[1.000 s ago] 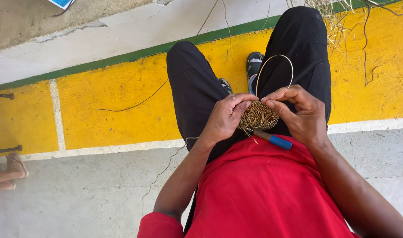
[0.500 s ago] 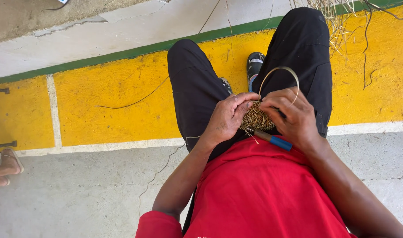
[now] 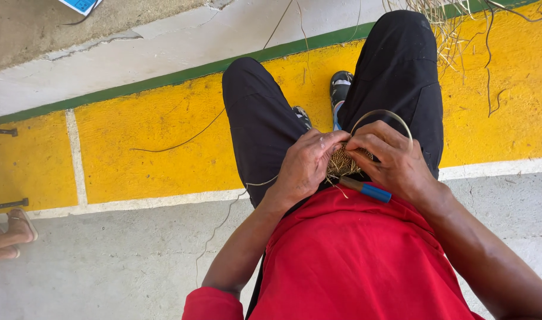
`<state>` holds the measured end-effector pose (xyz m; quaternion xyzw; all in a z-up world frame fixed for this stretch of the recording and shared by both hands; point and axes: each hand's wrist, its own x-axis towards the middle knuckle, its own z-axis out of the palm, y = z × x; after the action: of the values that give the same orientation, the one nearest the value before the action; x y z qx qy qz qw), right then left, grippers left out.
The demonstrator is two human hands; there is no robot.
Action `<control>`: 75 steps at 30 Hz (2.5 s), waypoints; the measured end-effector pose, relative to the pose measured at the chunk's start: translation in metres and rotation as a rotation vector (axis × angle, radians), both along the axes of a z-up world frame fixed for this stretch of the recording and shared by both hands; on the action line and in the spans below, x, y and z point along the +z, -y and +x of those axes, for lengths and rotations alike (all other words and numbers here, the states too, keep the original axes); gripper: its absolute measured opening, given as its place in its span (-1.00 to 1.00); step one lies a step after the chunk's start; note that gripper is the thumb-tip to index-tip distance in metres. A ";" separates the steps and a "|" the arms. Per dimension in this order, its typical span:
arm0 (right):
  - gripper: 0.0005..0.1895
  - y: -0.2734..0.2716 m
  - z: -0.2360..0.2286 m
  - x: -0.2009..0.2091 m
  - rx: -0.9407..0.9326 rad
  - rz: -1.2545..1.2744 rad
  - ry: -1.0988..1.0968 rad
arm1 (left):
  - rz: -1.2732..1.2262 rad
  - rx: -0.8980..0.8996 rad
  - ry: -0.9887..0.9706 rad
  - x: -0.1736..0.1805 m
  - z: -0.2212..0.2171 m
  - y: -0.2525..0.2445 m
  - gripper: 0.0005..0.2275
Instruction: Weaving a small circular object using thin natural fibers.
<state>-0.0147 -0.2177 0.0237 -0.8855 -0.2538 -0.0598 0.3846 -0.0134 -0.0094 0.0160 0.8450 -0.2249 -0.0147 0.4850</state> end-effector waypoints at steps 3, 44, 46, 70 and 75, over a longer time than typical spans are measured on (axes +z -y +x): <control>-0.72 -0.002 -0.008 -0.006 -0.008 0.079 0.047 | 0.060 0.018 0.083 0.002 -0.002 0.001 -0.73; -0.81 0.045 0.052 -0.012 0.021 0.152 -0.300 | -0.124 0.038 -0.019 -0.002 -0.004 -0.003 -0.92; -0.79 0.023 0.035 -0.008 0.026 0.195 -0.278 | -0.074 0.023 -0.081 0.007 0.003 -0.003 -0.93; -0.86 0.008 0.033 -0.036 -0.044 0.347 -0.408 | -0.140 -0.026 -0.158 0.003 0.001 0.003 -0.85; -0.67 0.001 0.062 -0.053 -0.030 0.147 -0.105 | -0.156 -0.072 -0.074 -0.007 -0.002 0.000 -0.85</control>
<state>0.0473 -0.2191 -0.0294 -0.8605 -0.2148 -0.0373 0.4604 -0.0153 -0.0092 0.0089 0.7949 -0.2374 -0.0459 0.5565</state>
